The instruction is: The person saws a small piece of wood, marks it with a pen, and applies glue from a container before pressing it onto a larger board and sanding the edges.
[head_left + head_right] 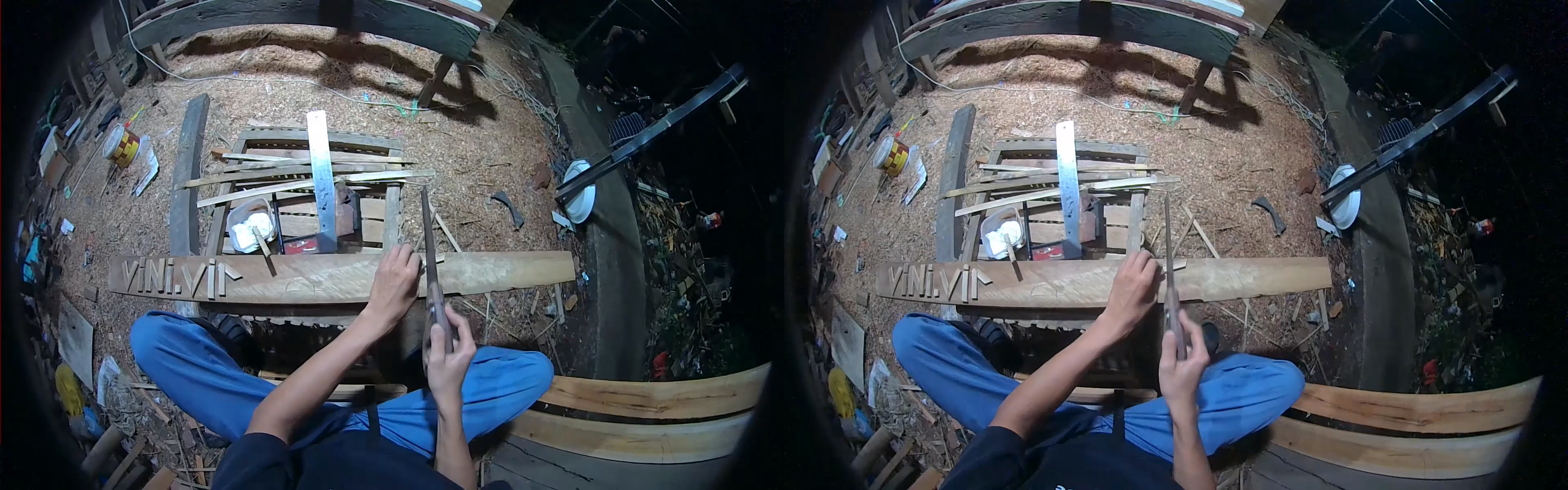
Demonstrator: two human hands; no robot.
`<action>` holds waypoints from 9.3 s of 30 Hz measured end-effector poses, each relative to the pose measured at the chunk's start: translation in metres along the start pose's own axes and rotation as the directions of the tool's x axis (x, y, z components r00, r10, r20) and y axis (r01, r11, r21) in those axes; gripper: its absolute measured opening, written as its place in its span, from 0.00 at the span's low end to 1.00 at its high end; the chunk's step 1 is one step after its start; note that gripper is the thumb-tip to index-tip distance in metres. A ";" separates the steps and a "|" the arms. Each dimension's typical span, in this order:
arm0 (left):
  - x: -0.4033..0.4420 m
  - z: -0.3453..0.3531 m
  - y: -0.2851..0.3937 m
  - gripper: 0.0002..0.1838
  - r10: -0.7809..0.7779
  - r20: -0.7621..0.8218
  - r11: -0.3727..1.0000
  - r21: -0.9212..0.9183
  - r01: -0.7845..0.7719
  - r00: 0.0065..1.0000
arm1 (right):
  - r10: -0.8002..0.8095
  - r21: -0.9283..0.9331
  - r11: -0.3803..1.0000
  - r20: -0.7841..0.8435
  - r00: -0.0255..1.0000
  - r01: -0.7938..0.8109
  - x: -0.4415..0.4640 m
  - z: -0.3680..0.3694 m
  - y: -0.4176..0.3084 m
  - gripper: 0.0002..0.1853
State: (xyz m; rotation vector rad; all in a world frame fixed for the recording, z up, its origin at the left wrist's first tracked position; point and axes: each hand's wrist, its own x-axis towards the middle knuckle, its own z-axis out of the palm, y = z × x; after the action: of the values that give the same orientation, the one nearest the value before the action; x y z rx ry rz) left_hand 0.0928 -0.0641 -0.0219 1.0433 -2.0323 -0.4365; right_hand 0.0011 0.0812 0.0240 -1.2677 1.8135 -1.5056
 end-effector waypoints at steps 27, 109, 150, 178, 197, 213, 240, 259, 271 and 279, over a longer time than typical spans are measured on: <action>0.003 -0.005 -0.004 0.08 -0.061 -0.092 0.957 -0.289 0.032 0.994 | 0.218 0.144 0.968 -0.069 0.974 -0.206 0.025 0.010 -0.003 0.20; -0.010 -0.107 -0.022 0.11 -0.163 -0.413 0.969 -0.240 0.065 0.896 | 0.078 0.510 0.855 0.054 0.995 -0.095 -0.004 0.013 -0.033 0.22; 0.005 -0.025 0.007 0.15 0.060 0.060 0.996 -0.065 -0.056 0.996 | 0.202 0.275 0.946 -0.082 0.976 -0.173 0.005 0.005 -0.012 0.22; 0.012 -0.005 -0.001 0.08 0.020 -0.008 0.961 -0.275 -0.022 1.000 | -0.072 -0.048 0.997 -0.151 0.986 0.066 0.018 0.014 0.025 0.19; 0.010 0.005 0.006 0.07 0.036 -0.028 0.998 -0.054 -0.037 0.999 | 0.180 0.048 0.983 -0.082 0.980 -0.176 -0.029 -0.031 -0.001 0.19; 0.012 0.000 0.007 0.07 -0.054 -0.041 0.962 -0.271 0.041 0.998 | 0.110 0.272 0.960 -0.154 0.982 -0.065 0.004 -0.042 -0.042 0.19; 0.004 0.000 0.009 0.09 0.030 -0.026 0.998 -0.060 -0.032 0.999 | 0.081 0.086 0.993 -0.056 0.995 -0.076 0.039 0.012 0.016 0.16; 0.003 0.007 0.004 0.07 0.072 -0.032 0.997 0.016 -0.072 0.997 | 0.181 0.098 0.980 -0.086 0.980 -0.173 -0.034 -0.031 0.011 0.20; 0.009 -0.046 -0.001 0.07 -0.217 -0.150 0.951 -0.255 0.175 0.964 | 0.175 0.279 0.943 0.055 0.983 -0.183 -0.021 -0.018 -0.012 0.19; 0.007 -0.060 -0.015 0.06 -0.201 -0.158 0.974 -0.132 0.182 0.967 | 0.062 0.367 0.929 -0.063 0.996 -0.034 -0.014 -0.003 -0.028 0.19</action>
State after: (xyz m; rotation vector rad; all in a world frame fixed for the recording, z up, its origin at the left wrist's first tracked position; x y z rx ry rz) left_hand 0.1446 -0.0756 0.0102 1.1691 -1.7418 -0.5410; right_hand 0.0152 0.0956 0.0483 -0.9904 1.4985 -1.7808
